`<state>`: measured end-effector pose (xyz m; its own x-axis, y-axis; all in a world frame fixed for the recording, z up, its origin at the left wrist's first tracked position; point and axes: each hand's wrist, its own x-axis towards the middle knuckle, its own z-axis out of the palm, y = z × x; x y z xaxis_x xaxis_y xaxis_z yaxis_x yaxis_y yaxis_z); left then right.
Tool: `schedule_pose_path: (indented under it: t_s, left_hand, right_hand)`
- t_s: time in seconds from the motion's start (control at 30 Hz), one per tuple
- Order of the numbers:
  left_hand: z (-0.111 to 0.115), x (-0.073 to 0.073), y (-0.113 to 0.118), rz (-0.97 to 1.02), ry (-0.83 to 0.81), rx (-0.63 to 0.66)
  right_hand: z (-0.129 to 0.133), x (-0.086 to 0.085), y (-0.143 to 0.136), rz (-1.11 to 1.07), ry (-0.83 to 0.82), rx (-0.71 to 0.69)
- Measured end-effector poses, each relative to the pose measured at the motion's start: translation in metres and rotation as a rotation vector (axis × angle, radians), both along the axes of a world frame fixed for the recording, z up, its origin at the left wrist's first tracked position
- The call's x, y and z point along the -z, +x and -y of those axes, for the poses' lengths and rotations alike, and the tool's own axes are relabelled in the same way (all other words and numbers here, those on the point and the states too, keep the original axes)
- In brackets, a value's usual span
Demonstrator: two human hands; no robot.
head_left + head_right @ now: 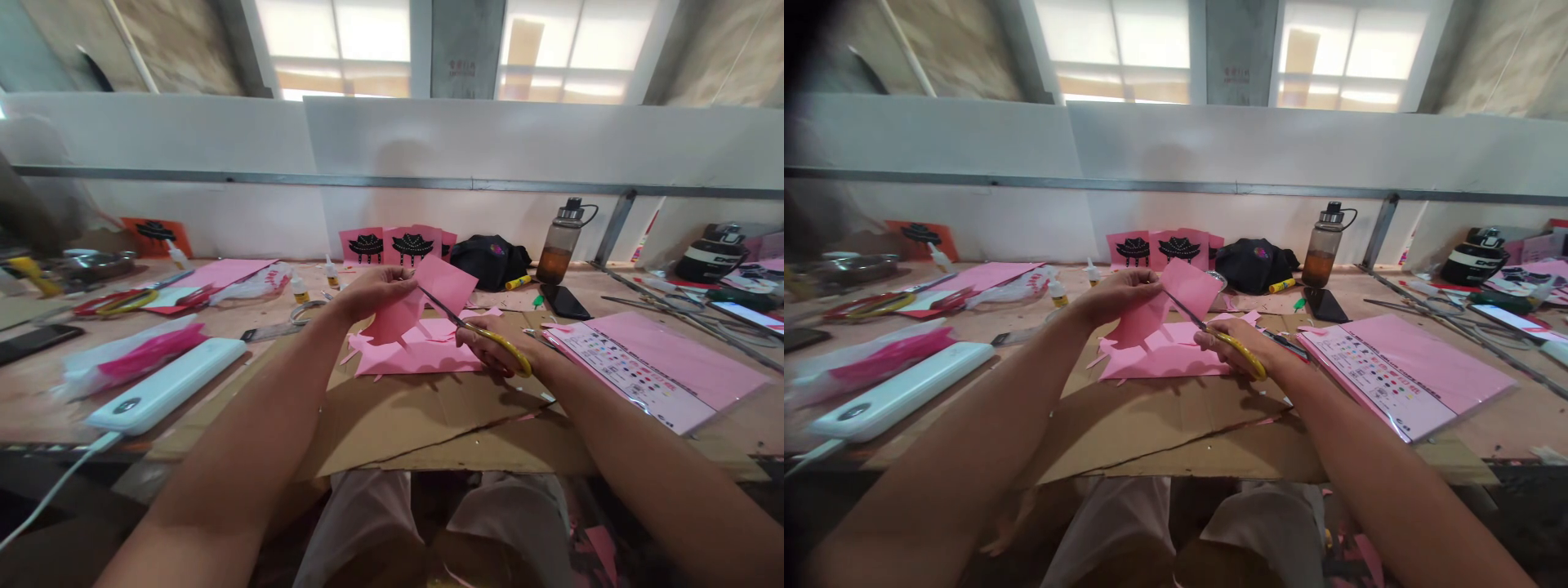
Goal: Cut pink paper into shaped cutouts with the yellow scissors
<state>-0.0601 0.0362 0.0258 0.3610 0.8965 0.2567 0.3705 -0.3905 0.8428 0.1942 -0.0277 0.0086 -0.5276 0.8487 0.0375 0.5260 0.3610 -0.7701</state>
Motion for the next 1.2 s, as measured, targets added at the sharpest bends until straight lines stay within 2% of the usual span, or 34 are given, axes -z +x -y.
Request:
schedule_pose_path:
  t_s: [0.2,0.47,0.8,1.1,1.2]
  left_hand:
    - [0.002,0.000,0.001,0.050,-0.062,0.005]
    - [0.001,0.001,0.002,0.061,-0.045,0.007]
    - [-0.002,0.003,0.003,0.074,-0.021,0.007]
    - [-0.001,0.002,0.003,0.093,-0.040,0.041]
    - [-0.002,0.003,0.003,0.096,-0.054,0.012]
  right_hand:
    - [-0.003,0.004,0.007,0.016,-0.004,-0.003]
    - [-0.006,0.008,0.005,0.005,-0.022,-0.003]
    - [-0.014,0.020,0.009,-0.036,-0.168,0.053]
    - [-0.010,0.014,0.006,-0.031,-0.182,0.052]
    - [-0.013,0.014,0.007,0.016,-0.170,0.052]
